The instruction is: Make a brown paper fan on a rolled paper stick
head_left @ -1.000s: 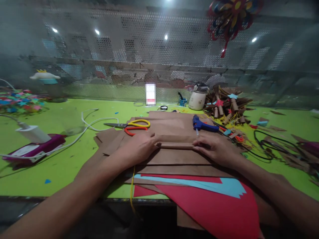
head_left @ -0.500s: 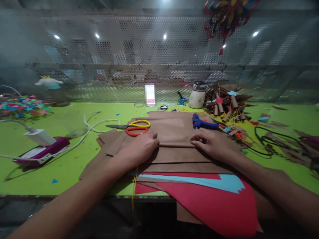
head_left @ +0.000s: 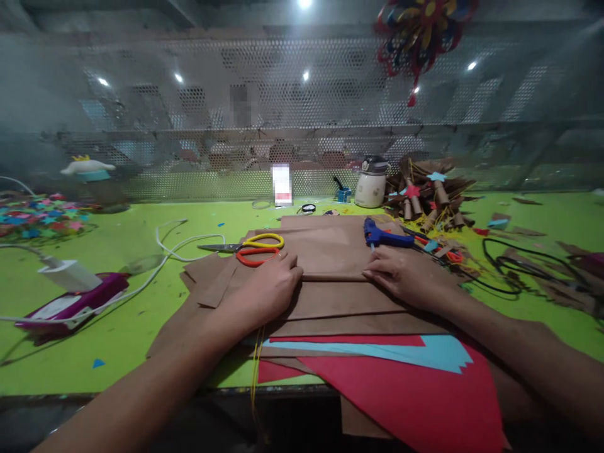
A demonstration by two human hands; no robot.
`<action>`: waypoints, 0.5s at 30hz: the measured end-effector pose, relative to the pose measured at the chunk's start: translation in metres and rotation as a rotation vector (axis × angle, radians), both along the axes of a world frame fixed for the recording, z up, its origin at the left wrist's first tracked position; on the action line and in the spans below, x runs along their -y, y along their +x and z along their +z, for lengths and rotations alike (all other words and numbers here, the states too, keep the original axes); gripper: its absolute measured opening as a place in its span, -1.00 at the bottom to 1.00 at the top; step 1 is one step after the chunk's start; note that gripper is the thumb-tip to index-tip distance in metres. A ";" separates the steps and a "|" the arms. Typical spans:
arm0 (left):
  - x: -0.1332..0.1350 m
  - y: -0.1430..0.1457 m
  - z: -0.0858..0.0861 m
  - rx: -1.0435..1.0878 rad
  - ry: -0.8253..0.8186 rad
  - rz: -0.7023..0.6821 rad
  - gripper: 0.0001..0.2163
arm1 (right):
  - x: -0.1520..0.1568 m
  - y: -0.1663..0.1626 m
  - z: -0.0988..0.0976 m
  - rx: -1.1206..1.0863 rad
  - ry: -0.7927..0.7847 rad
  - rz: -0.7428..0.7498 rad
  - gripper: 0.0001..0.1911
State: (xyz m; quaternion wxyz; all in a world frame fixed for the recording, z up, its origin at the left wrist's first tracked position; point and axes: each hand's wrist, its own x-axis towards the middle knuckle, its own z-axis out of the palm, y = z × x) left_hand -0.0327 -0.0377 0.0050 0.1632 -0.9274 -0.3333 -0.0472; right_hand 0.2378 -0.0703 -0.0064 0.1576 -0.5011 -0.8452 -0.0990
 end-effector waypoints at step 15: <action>-0.006 0.000 0.000 0.003 0.044 -0.007 -0.78 | 0.009 -0.015 0.014 0.016 0.080 -0.003 -0.77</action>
